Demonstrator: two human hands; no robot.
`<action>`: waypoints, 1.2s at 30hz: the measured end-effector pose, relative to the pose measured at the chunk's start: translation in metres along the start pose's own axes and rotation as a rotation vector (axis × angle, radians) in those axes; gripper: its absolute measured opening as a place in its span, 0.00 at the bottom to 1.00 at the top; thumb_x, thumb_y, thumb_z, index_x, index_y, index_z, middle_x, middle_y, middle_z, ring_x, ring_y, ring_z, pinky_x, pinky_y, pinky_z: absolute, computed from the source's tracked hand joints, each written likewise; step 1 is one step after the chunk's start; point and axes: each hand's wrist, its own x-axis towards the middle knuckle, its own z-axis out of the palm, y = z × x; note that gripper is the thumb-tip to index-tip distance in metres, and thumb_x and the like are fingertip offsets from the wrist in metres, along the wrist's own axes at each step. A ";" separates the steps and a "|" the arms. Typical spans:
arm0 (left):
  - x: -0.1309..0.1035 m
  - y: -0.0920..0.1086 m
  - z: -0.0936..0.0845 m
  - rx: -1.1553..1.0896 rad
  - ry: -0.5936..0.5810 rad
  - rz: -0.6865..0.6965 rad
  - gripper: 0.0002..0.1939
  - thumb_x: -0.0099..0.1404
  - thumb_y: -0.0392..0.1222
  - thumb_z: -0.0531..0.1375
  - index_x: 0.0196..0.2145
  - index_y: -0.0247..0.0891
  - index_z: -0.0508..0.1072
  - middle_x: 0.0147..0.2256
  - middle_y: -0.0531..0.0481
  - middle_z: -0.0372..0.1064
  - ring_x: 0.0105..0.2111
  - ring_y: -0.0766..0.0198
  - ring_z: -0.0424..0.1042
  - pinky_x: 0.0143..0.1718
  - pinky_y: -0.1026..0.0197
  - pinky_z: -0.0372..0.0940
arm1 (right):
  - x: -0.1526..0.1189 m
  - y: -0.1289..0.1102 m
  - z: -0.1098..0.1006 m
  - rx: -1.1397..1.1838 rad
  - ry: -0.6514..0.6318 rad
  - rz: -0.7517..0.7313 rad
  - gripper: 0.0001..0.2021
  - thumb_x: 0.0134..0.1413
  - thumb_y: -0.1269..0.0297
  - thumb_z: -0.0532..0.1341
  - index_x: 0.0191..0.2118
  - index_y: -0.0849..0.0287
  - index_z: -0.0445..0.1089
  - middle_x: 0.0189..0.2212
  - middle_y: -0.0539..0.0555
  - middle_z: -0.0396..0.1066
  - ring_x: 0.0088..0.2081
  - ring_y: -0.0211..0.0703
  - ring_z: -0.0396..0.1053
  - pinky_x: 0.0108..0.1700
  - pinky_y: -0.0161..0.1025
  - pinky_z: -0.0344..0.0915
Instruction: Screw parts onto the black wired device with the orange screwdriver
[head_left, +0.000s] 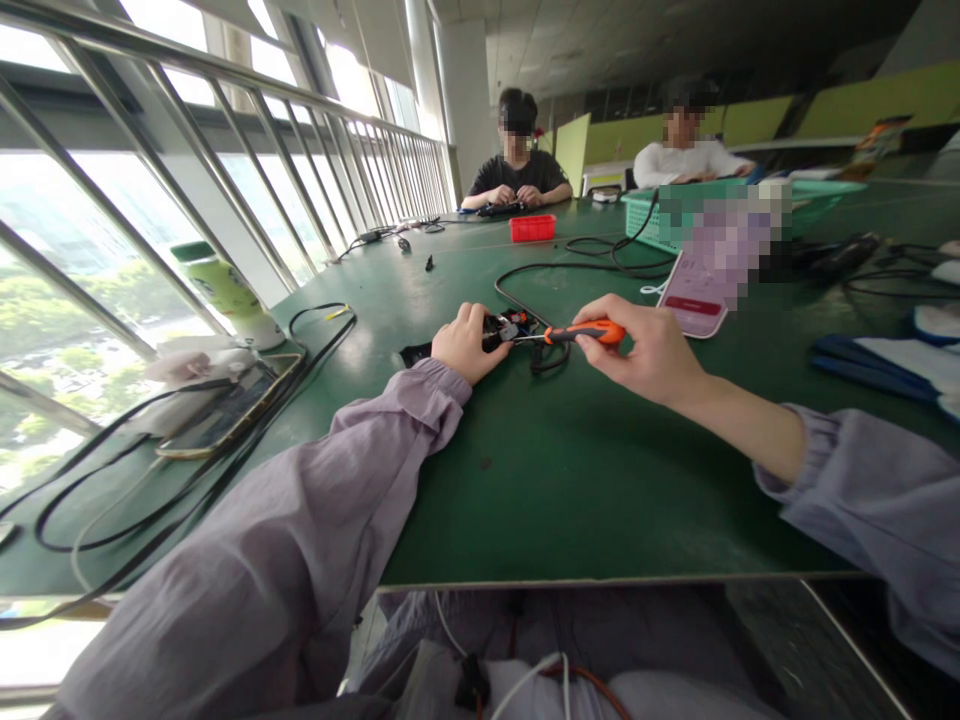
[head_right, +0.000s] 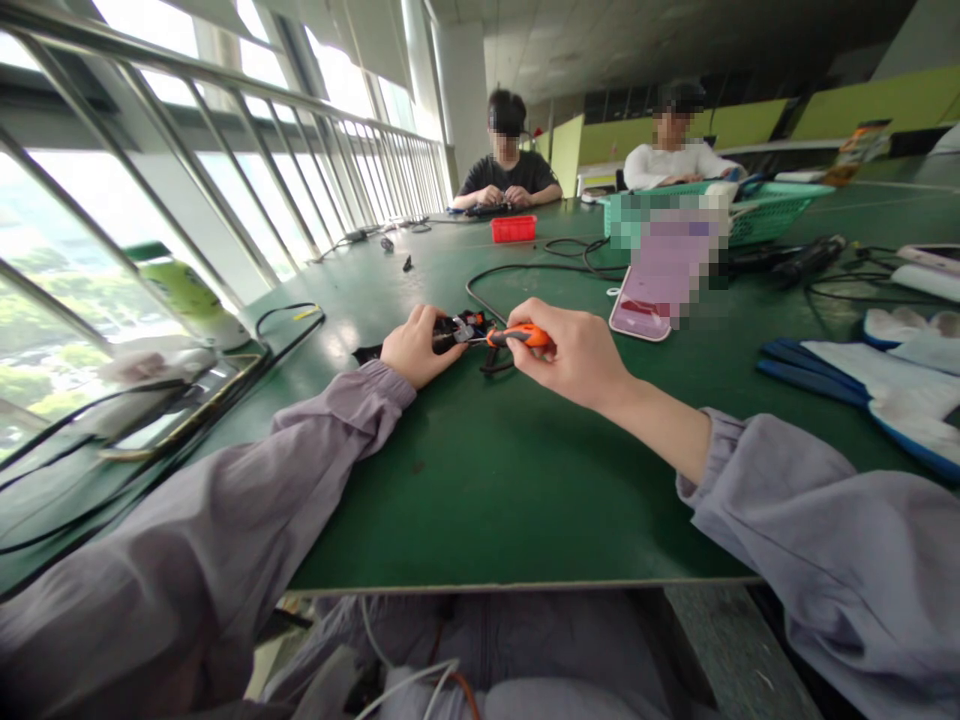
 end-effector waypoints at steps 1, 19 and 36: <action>0.000 0.000 0.000 0.001 0.001 0.001 0.22 0.59 0.55 0.56 0.45 0.38 0.62 0.45 0.45 0.63 0.40 0.55 0.70 0.38 0.56 0.64 | 0.000 0.000 0.000 -0.002 0.006 0.003 0.04 0.50 0.66 0.58 0.34 0.55 0.65 0.27 0.50 0.72 0.27 0.40 0.69 0.29 0.36 0.64; 0.000 0.001 -0.002 -0.013 -0.020 -0.005 0.22 0.59 0.54 0.56 0.45 0.38 0.61 0.45 0.45 0.63 0.41 0.55 0.70 0.39 0.56 0.64 | 0.001 0.000 -0.003 -0.017 0.067 -0.008 0.04 0.50 0.66 0.57 0.34 0.56 0.66 0.24 0.50 0.69 0.25 0.39 0.67 0.28 0.35 0.62; 0.000 0.001 -0.001 0.000 0.003 -0.008 0.22 0.59 0.55 0.56 0.45 0.38 0.62 0.45 0.46 0.64 0.39 0.55 0.70 0.37 0.57 0.64 | 0.001 0.001 -0.002 -0.012 0.084 0.027 0.04 0.51 0.66 0.57 0.35 0.55 0.65 0.26 0.49 0.70 0.28 0.40 0.69 0.31 0.35 0.64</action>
